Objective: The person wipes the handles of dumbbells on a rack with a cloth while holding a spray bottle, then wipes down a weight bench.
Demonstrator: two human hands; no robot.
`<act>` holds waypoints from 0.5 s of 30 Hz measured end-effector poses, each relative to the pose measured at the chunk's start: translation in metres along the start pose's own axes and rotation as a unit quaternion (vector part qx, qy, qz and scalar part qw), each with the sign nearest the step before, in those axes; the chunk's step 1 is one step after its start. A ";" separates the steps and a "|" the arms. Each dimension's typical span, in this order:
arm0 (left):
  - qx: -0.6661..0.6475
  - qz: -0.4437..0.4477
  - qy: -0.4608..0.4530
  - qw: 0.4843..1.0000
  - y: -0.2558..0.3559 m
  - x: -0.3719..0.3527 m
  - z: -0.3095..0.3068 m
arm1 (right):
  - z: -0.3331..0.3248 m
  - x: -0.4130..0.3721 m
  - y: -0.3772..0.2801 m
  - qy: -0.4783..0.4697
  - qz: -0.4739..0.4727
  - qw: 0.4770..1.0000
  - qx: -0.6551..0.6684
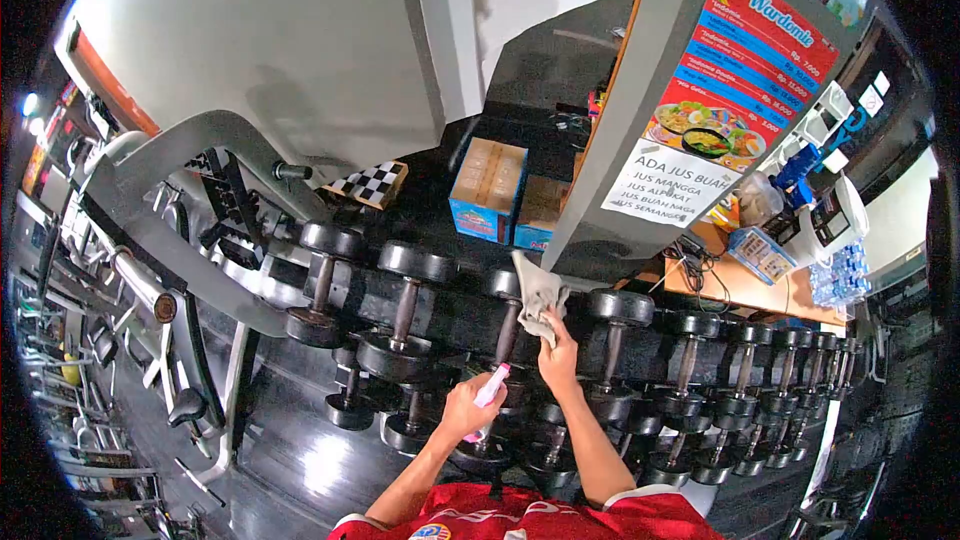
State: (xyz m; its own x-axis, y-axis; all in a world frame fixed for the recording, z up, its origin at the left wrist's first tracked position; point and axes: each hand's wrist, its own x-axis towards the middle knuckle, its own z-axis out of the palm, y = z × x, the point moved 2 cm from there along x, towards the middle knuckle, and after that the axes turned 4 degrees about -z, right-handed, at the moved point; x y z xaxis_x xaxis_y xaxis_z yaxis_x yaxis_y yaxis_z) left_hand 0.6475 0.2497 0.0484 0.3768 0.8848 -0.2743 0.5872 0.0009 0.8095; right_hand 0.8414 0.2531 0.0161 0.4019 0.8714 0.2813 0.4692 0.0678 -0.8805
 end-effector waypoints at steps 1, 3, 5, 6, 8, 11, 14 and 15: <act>0.005 0.013 -0.002 1.000 0.001 -0.001 -0.001 | 0.002 -0.009 0.001 0.018 0.010 1.000 -0.011; -0.020 -0.008 -0.014 1.000 0.003 -0.001 -0.004 | 0.021 -0.033 0.046 -0.085 0.247 0.951 -0.168; 0.003 -0.013 -0.027 1.000 0.005 -0.001 -0.006 | 0.026 -0.038 0.047 -0.026 0.030 0.995 -0.094; 0.002 -0.010 -0.029 1.000 0.004 -0.002 -0.004 | 0.026 -0.036 0.039 -0.023 0.031 0.995 -0.097; -0.041 -0.014 -0.015 0.999 -0.001 -0.001 0.000 | 0.023 -0.024 0.020 0.057 0.205 0.977 -0.017; -0.036 0.020 -0.004 0.999 -0.003 0.001 0.000 | 0.031 -0.011 0.046 0.216 0.376 0.760 0.484; 0.010 0.045 0.006 0.999 -0.003 0.004 -0.001 | 0.044 0.014 0.076 0.212 0.427 0.607 0.636; 0.010 0.047 0.002 0.999 -0.002 0.004 -0.002 | 0.050 0.023 0.095 0.196 0.429 0.581 0.663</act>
State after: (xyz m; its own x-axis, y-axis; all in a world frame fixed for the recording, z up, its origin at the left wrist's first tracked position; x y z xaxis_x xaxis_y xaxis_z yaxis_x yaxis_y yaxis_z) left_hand 0.6464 0.2538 0.0466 0.4287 0.8821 -0.1951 0.5632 -0.0921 0.8211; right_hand 0.8559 0.3037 -0.0800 0.3113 0.7002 -0.6425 -0.9503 0.2315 -0.2081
